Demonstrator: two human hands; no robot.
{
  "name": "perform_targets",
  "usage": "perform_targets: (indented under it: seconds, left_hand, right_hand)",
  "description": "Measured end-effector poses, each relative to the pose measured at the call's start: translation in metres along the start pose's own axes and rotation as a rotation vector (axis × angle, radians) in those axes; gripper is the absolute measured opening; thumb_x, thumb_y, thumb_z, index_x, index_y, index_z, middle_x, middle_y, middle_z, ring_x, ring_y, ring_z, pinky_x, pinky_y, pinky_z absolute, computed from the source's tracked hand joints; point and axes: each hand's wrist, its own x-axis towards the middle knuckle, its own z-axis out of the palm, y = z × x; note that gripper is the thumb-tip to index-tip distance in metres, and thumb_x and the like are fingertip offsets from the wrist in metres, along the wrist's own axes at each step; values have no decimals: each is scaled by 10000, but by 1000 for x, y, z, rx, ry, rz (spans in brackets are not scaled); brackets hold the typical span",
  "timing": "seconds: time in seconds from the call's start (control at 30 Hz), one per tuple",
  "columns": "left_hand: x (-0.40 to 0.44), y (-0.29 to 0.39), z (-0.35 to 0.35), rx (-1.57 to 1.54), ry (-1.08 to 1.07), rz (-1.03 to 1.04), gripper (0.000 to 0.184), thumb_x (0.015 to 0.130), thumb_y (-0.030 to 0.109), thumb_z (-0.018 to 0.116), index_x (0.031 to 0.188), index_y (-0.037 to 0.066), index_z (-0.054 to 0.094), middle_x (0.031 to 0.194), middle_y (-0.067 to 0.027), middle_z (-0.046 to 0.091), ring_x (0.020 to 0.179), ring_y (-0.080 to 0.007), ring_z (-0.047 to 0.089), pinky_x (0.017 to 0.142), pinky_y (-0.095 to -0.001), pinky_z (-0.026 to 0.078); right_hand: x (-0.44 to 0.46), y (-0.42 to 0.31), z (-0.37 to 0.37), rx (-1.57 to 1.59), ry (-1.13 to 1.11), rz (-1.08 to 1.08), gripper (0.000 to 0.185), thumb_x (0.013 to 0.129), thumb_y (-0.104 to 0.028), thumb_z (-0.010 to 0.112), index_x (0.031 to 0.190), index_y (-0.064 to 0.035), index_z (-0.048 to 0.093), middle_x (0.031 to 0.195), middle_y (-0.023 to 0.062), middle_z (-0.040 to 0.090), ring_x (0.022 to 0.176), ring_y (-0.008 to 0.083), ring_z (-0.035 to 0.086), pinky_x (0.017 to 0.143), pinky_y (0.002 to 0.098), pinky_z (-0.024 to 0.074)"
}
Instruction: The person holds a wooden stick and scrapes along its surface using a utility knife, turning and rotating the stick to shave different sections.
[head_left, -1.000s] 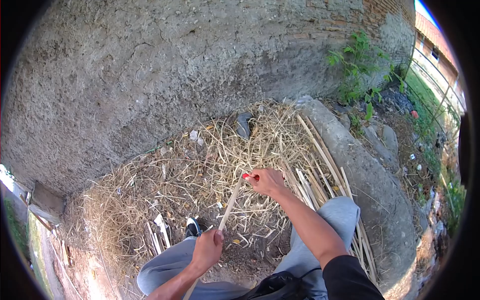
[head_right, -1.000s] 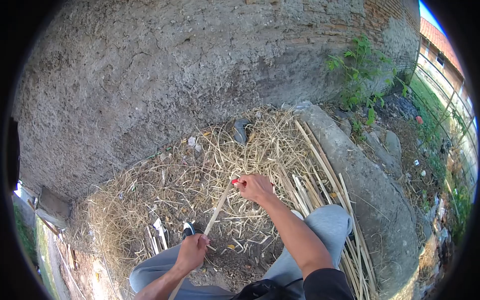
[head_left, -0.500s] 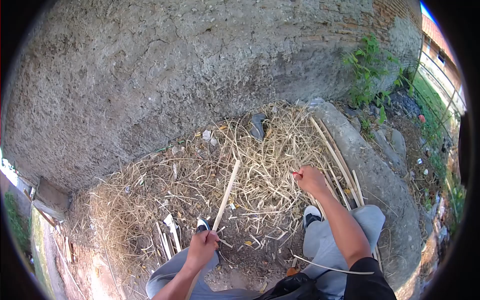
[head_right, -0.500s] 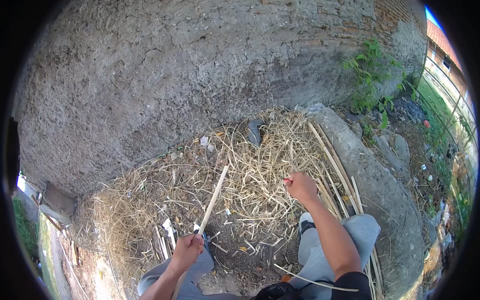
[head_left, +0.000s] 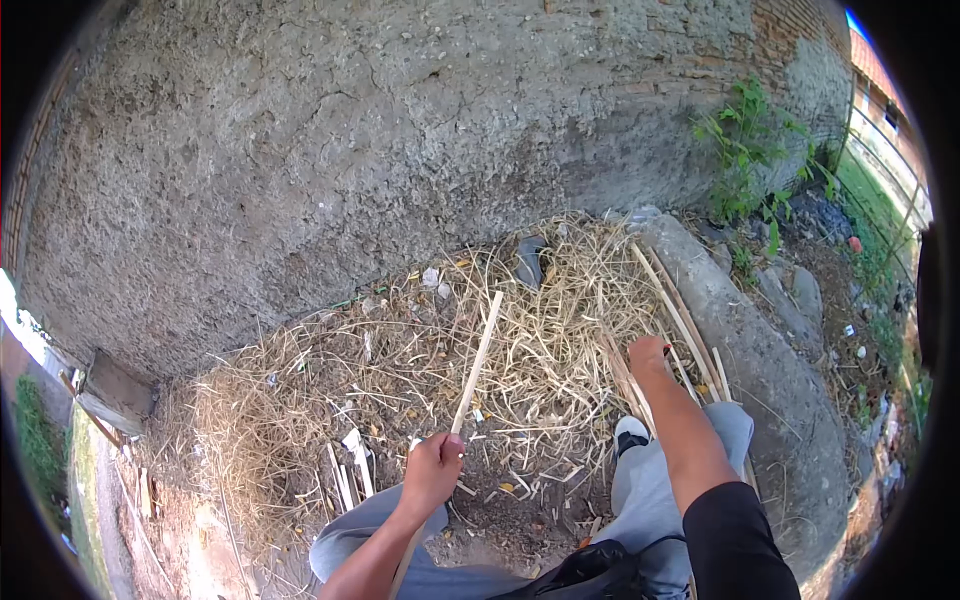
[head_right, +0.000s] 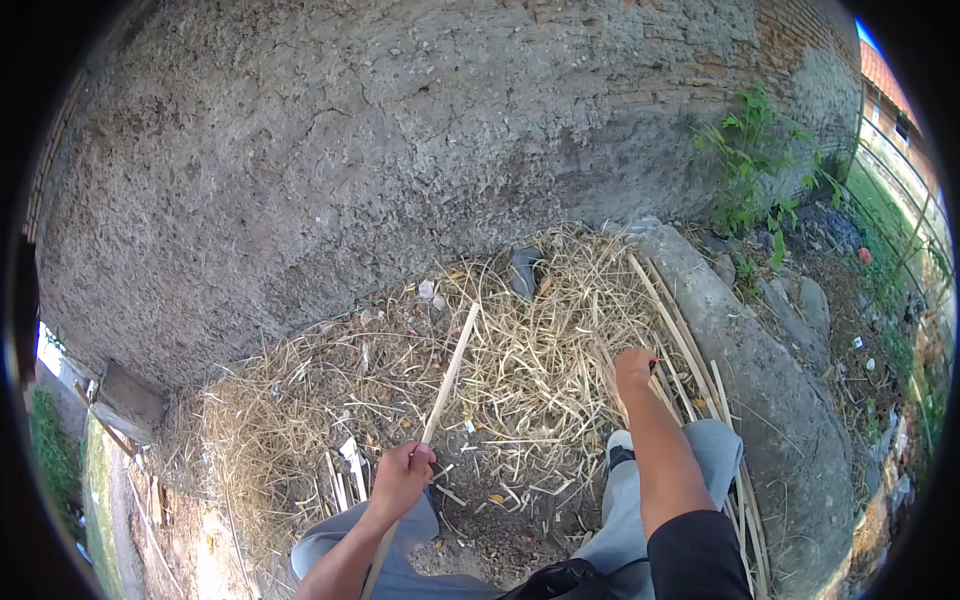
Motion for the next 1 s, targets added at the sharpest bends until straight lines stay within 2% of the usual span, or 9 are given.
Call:
perform_targets:
  seconds: [0.13,0.27,0.37,0.43,0.53,0.6,0.7,0.9,1.0]
  left_hand:
    - [-3,13,2,40,18,35,297,1008,181,482,837,-24,614,580,-22,534,525,-75,485,504,-269,399]
    - [-3,18,2,-103,-53,51,291,1019,193,473,861,-3,618,591,-5,526,501,-61,452,469,-253,374]
    - [-6,37,0,-435,-289,-221,263,1044,236,448,938,43,592,630,19,469,466,-29,318,400,-208,259]
    - [-5,37,5,-478,-296,-235,263,1045,235,447,940,41,588,630,16,466,464,-31,315,400,-210,256]
    - [-3,39,15,-511,-285,-227,267,1048,233,440,939,35,582,631,12,467,462,-32,317,400,-211,253]
    - [-4,44,21,-494,-276,-211,272,1050,231,435,936,31,581,632,11,470,462,-32,322,399,-210,252]
    - [-1,49,31,-423,-308,-61,287,1046,227,442,930,10,590,616,11,490,449,-32,356,386,-207,271]
    - [2,62,29,-254,-329,-82,308,1038,225,457,1004,-29,628,618,-10,535,441,-51,461,380,-224,405]
    - [3,61,33,-301,-285,-86,275,1007,208,514,959,-23,656,605,-2,553,395,-64,494,362,-231,389]
  right_hand:
    - [5,18,-81,330,-29,136,262,857,-297,683,1003,-82,715,1043,129,704,987,300,679,787,428,540]
    - [-44,1,-206,703,172,-84,299,872,-370,681,1003,-102,695,921,166,710,834,335,693,729,440,537]
    - [-95,-18,-251,949,300,-168,349,865,-387,708,1009,-71,684,849,129,710,749,272,689,676,390,525]
    - [-126,-29,-255,1509,313,-276,385,847,-396,746,1013,-54,684,791,86,694,707,185,662,631,321,496]
    - [-150,-41,-242,1491,364,-45,399,837,-382,768,1009,-31,685,783,61,685,687,115,617,617,278,471]
    - [-131,-52,-210,1666,291,-91,387,848,-376,758,986,-22,687,791,52,683,668,108,605,607,277,464]
    - [-120,-72,-202,2020,-55,13,237,850,-225,775,903,-21,666,733,-1,631,455,11,359,400,220,250]
    - [-110,-87,-202,2054,-86,-46,222,849,-200,774,919,-10,682,644,-37,561,466,17,377,417,221,261]
    - [-106,-86,-196,2054,-69,-54,241,840,-199,782,929,3,683,641,-38,561,469,16,386,418,221,260]
